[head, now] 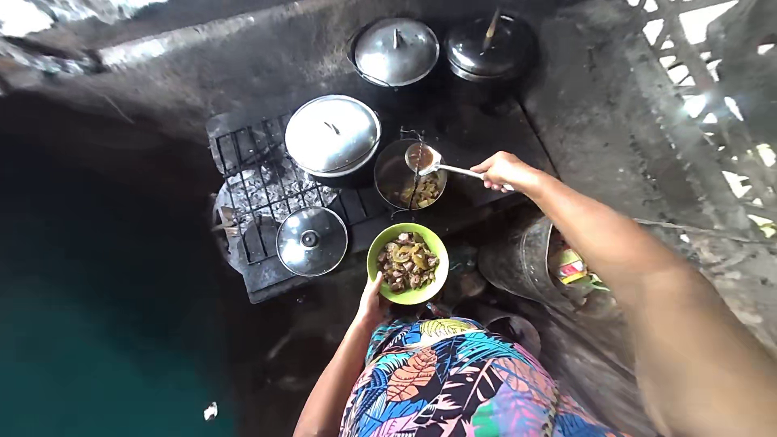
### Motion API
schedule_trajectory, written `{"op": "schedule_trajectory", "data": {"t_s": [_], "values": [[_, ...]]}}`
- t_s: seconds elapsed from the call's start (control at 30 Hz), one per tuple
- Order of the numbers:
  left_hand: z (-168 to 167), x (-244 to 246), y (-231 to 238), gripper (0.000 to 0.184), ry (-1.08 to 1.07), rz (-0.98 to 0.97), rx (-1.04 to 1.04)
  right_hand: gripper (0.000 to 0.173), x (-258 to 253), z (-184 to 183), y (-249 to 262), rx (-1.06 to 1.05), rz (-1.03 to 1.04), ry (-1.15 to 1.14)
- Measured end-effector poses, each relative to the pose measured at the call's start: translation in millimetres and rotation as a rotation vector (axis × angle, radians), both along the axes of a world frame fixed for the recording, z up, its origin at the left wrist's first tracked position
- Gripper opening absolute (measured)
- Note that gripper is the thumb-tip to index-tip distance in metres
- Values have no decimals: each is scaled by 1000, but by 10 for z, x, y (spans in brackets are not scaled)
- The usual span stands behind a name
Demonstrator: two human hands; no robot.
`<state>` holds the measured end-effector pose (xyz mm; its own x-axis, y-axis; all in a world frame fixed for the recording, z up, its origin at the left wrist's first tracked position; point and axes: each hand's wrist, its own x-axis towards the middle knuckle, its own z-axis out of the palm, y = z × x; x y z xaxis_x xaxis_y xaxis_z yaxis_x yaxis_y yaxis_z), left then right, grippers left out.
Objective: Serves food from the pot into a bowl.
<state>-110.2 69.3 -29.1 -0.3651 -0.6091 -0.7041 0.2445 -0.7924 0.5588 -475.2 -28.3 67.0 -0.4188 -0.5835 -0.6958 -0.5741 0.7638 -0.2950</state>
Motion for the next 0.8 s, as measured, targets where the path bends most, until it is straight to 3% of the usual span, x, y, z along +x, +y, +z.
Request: {"op": "schedule_trajectory", "data": {"t_s": [0.27, 0.4, 0.57, 0.8], "values": [[-315, -686, 83, 45, 52, -108, -42, 42, -461, 705, 856, -6, 48, 44], [-286, -1013, 23, 48, 40, -152, -55, 41, -529, 953, 1319, -18, 156, 108], [-189, -1370, -71, 44, 105, -93, -51, 37, -527, 936, 1882, -264, 455, 192], [-164, -1430, -131, 45, 110, -88, -45, 45, -332, 845, 2233, -478, 691, 554]]}}
